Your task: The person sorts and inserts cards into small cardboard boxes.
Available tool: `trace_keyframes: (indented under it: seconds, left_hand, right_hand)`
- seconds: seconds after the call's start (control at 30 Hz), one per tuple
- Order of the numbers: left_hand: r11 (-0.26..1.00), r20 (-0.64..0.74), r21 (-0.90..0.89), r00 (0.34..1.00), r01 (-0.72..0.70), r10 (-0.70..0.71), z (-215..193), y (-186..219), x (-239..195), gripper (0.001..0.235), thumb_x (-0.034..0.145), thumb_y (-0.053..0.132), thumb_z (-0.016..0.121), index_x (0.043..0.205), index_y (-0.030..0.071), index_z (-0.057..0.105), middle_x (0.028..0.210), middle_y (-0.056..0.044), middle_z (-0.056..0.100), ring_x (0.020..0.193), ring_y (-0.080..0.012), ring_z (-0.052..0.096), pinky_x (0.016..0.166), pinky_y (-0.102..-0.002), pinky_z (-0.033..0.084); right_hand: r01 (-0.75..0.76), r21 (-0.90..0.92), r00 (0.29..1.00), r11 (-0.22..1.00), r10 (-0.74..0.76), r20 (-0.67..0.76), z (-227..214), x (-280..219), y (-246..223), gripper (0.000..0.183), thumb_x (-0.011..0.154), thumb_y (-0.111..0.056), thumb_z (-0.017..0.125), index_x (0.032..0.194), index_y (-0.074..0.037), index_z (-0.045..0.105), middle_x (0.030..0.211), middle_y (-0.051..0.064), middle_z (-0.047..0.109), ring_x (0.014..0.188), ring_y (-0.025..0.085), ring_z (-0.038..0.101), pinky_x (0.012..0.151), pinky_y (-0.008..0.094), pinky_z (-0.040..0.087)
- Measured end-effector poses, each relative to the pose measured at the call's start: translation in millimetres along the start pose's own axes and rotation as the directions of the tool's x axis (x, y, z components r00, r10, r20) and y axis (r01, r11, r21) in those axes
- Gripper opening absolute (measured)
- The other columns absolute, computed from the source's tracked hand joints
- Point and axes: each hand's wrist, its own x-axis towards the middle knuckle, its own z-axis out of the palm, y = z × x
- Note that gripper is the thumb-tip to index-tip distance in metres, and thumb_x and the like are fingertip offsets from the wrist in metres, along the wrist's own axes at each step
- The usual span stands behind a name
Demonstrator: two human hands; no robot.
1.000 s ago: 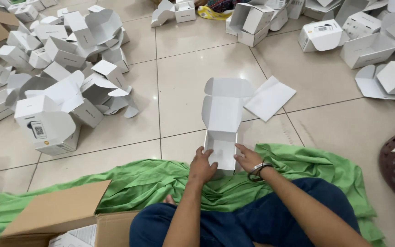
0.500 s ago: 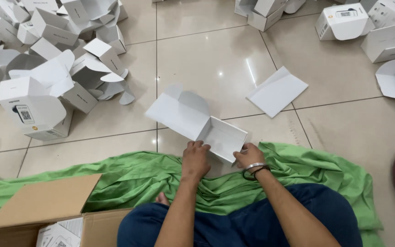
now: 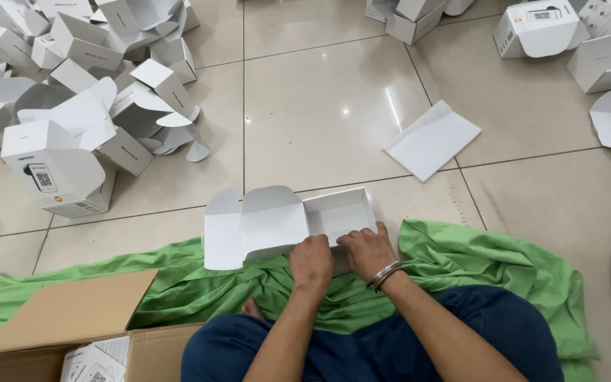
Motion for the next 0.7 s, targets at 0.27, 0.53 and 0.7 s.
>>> trace_keyframes:
  seconds: [0.27, 0.53, 0.7]
  left_hand:
    - [0.998, -0.033, -0.046, 0.998, -0.053, 0.052, -19, -3, -18, 0.01, 0.088, 0.014, 0.065, 0.095, 0.008, 0.07, 0.1, -0.016, 0.072, 0.095, -0.0382, 0.071, 0.081, -0.048, 0.058]
    - [0.897, -0.427, -0.34, 0.896, -0.281, 0.119, -157, -89, -105, 0.023, 0.089, 0.024, 0.07, 0.107, 0.01, 0.076, 0.103, -0.013, 0.077, 0.093, -0.0346, 0.073, 0.082, -0.044, 0.057]
    - [0.823, -0.517, -0.568, 0.768, 0.021, -0.377, -213, -209, -211, 0.022, 0.087, 0.026, 0.072, 0.1, 0.008, 0.078, 0.093, -0.009, 0.079, 0.062, -0.0245, 0.072, 0.065, -0.037, 0.058]
  right_hand:
    - [-0.054, -0.022, 0.998, 0.998, 0.053, -0.015, -21, -12, -21, 0.031, 0.087, -0.027, 0.066, 0.117, -0.026, 0.074, 0.111, 0.001, 0.074, 0.108, 0.024, 0.066, 0.106, 0.067, 0.031]
    - [0.329, 0.291, 0.885, 0.899, -0.186, -0.427, -66, -4, -119, 0.022, 0.084, -0.022, 0.073, 0.104, -0.013, 0.074, 0.107, 0.007, 0.073, 0.112, 0.029, 0.065, 0.102, 0.05, 0.045]
    - [0.686, 0.537, 0.713, 0.49, -0.597, -0.366, -86, 5, -286, 0.021, 0.089, -0.024, 0.073, 0.106, -0.012, 0.075, 0.106, 0.01, 0.074, 0.104, 0.031, 0.068, 0.094, 0.044, 0.053]
